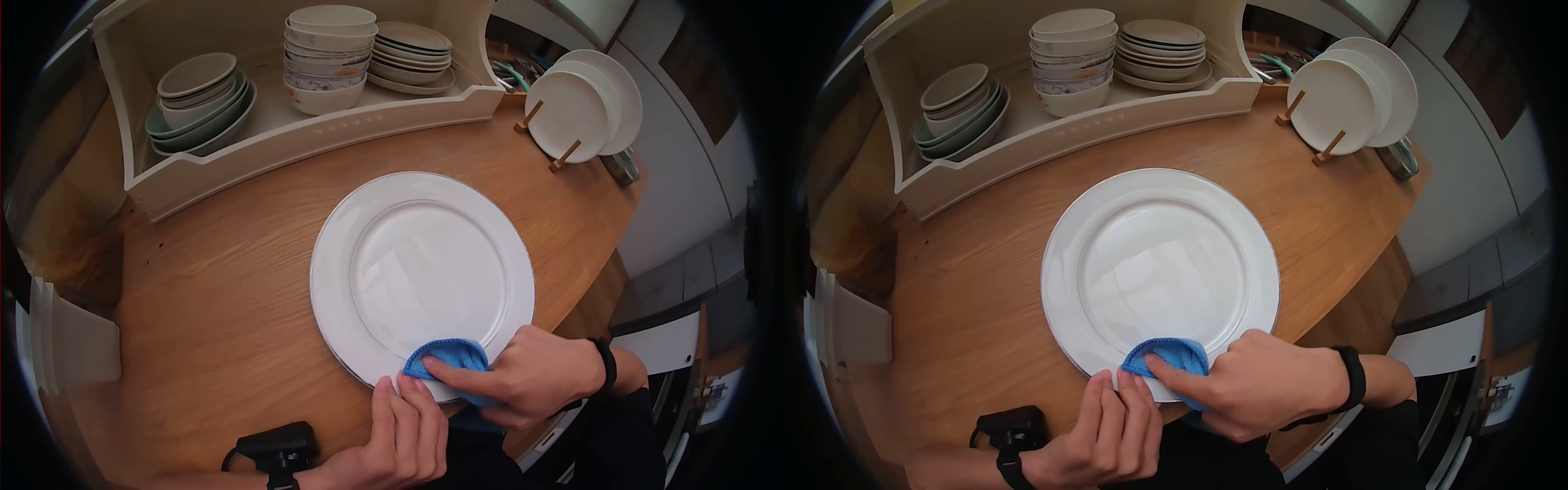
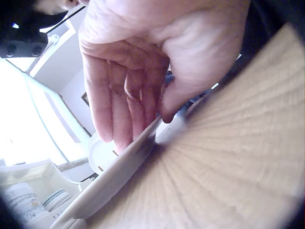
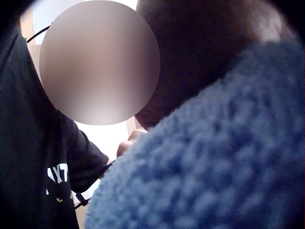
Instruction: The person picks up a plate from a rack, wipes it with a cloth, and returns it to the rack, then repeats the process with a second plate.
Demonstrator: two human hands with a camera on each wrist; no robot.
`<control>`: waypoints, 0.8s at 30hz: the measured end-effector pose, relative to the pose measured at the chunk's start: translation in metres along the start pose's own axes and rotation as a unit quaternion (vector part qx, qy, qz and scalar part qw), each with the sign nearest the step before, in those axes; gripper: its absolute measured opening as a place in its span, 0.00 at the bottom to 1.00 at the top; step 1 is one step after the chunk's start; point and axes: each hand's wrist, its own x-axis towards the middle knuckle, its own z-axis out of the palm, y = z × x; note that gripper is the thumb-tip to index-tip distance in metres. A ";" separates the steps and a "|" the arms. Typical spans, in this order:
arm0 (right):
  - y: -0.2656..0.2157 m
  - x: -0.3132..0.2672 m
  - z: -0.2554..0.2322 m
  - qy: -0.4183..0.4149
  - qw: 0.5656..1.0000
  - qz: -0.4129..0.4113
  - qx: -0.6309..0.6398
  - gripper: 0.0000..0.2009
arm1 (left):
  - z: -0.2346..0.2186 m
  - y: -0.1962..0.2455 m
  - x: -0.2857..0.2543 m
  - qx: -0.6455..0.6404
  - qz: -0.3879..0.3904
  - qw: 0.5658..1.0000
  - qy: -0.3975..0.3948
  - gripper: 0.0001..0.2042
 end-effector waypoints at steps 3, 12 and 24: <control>0.019 -0.008 0.005 0.088 0.995 -0.047 -0.004 0.36 | 0.001 0.002 -0.001 0.004 -0.008 1.000 -0.008 0.14; 0.055 -0.067 -0.059 0.196 0.911 0.311 -0.186 0.27 | 0.000 0.002 -0.002 0.017 -0.001 1.000 -0.012 0.14; 0.124 0.012 -0.087 0.291 0.899 0.122 -0.303 0.14 | -0.001 -0.002 0.006 -0.003 -0.004 1.000 -0.025 0.12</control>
